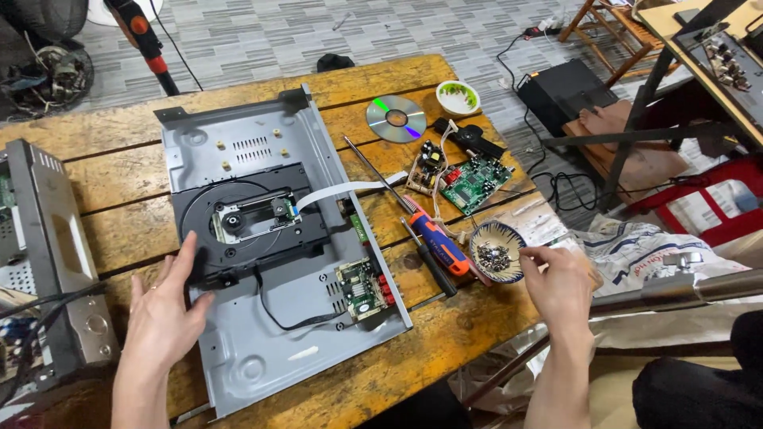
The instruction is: Disassembling and repairing a DVD player using a screwdriver and manual manipulation of internal components
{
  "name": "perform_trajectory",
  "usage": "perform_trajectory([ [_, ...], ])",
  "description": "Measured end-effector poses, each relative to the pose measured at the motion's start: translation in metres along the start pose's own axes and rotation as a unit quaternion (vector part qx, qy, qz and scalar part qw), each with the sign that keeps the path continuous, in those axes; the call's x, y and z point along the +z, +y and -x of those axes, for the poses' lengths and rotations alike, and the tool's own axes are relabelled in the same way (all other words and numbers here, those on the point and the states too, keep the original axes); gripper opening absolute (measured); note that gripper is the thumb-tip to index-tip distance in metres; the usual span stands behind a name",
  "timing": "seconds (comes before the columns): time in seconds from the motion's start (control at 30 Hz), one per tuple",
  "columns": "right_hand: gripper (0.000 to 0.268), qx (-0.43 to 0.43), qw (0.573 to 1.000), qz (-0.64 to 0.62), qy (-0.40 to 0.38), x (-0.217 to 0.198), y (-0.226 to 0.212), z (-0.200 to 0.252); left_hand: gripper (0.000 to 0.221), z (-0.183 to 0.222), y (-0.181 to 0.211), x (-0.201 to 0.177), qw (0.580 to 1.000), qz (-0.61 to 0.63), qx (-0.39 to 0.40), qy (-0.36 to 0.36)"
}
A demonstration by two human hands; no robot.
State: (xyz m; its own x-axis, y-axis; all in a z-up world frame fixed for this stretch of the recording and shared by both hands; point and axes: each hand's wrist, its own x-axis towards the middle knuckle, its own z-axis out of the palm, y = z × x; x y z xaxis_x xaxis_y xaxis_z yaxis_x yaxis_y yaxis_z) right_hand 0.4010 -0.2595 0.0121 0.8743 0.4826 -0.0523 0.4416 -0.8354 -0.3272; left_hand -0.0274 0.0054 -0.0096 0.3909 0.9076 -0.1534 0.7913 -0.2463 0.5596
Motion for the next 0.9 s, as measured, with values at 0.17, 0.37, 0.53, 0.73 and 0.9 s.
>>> perform_trajectory([
  [0.17, 0.025, -0.053, 0.998, -0.018, -0.022, -0.014, -0.026, -0.004, 0.103, -0.002, -0.009, 0.003, 0.998, -0.055, -0.006, -0.006],
  [0.37, 0.021, -0.105, 0.993, 0.032, -0.042, -0.001, -0.023, -0.017, 0.107, -0.001, -0.010, 0.002, 0.998, -0.059, -0.012, -0.022],
  [0.53, 0.021, -0.119, 0.989, 0.078, -0.033, 0.011, -0.009, -0.033, 0.109, -0.008, -0.024, 0.013, 0.998, -0.064, 0.014, -0.001],
  [0.73, 0.028, -0.123, 0.966, 0.219, -0.057, 0.004, -0.037, -0.031, 0.106, -0.004, -0.026, 0.011, 0.997, -0.074, 0.033, 0.011],
  [0.9, 0.031, -0.107, 0.946, 0.292, -0.090, 0.000, -0.059, -0.028, 0.106, 0.001, -0.015, 0.003, 0.997, -0.076, 0.019, -0.011],
])
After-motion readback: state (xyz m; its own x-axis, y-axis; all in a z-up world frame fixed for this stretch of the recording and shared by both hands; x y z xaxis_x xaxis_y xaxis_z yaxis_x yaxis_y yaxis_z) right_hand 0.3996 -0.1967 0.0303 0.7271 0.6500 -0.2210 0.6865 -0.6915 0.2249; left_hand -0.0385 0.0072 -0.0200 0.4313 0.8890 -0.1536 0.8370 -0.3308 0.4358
